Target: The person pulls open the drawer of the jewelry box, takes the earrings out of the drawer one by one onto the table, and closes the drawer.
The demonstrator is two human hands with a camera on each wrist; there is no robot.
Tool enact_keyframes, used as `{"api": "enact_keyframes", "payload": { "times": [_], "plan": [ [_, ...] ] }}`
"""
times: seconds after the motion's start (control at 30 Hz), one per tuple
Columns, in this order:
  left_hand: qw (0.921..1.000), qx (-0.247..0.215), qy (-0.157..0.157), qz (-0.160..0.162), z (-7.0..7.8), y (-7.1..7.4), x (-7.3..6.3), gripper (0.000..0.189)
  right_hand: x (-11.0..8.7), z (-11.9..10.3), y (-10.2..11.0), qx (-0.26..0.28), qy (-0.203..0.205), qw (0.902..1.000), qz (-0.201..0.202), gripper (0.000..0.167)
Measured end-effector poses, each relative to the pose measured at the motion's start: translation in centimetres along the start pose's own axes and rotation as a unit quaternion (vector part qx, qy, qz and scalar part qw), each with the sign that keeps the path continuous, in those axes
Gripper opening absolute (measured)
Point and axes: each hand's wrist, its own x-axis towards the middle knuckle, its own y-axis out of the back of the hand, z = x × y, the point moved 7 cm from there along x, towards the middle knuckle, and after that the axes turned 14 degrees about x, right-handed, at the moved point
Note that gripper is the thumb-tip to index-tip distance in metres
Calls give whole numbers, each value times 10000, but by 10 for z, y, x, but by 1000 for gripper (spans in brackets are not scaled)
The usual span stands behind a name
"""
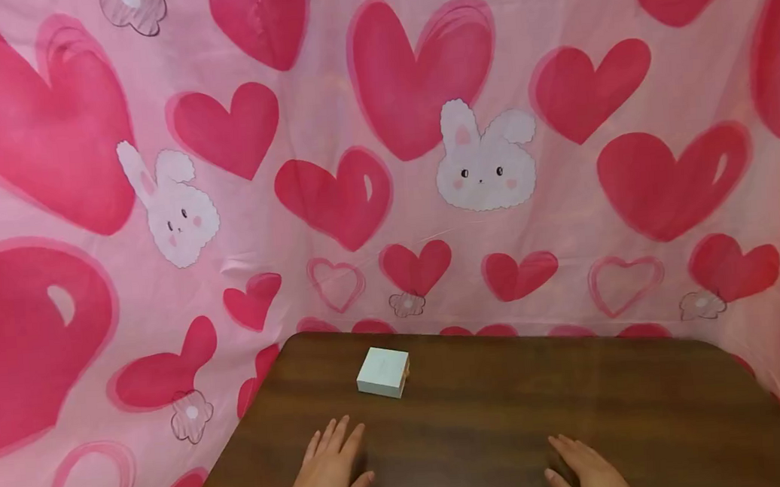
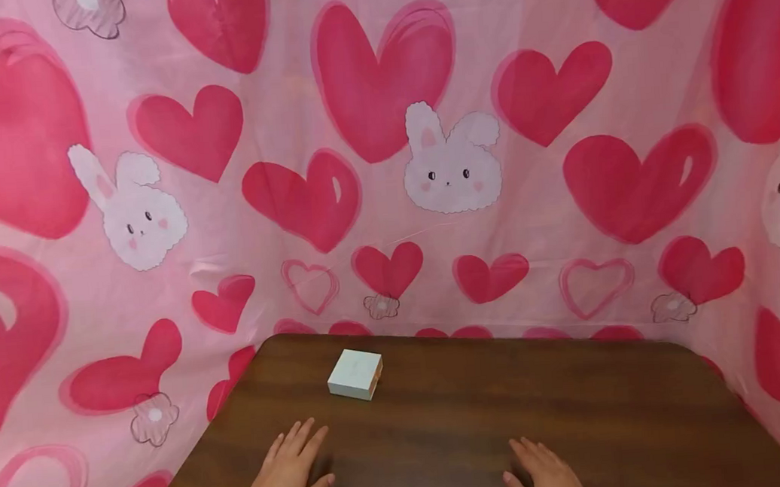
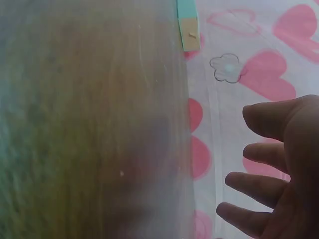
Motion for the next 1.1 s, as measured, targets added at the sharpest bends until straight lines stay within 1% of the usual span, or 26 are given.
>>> {"api": "enact_keyframes", "payload": {
  "times": [0.07,0.23,0.3,0.43,0.53,0.63,0.73,0.8,0.93,1.03,1.1],
  "plan": [
    [9999,49,17,95,-2,1,0,67,-2,-1,3,111,10,9999,38,60],
    [9996,112,147,226,-10,2,6,66,-1,0,5,430,-217,9988,38,62],
    [9992,142,174,325,-12,2,7,66,-1,1,5,533,-282,9982,61,62],
    [9981,198,179,556,-14,2,9,66,-3,1,6,676,-340,9970,161,60],
    [9979,182,194,591,-14,1,11,67,-3,3,7,880,-463,9947,263,57],
    [9982,138,210,535,-15,0,16,69,-3,9,6,1264,-738,9885,378,54],
    [9984,99,208,517,-16,0,23,70,-3,13,5,1594,-902,9819,485,52],
    [9984,67,219,523,-18,0,28,71,-3,14,4,1728,-851,9795,589,50],
    [9981,-78,192,574,-21,3,39,70,-5,12,4,2004,-618,9737,891,46],
    [9979,-247,117,581,-22,3,46,69,-5,15,0,2313,-502,9663,1015,43],
    [9978,-358,56,552,-23,1,51,69,-6,20,-3,2617,-533,9580,1046,42]
  ]
}}
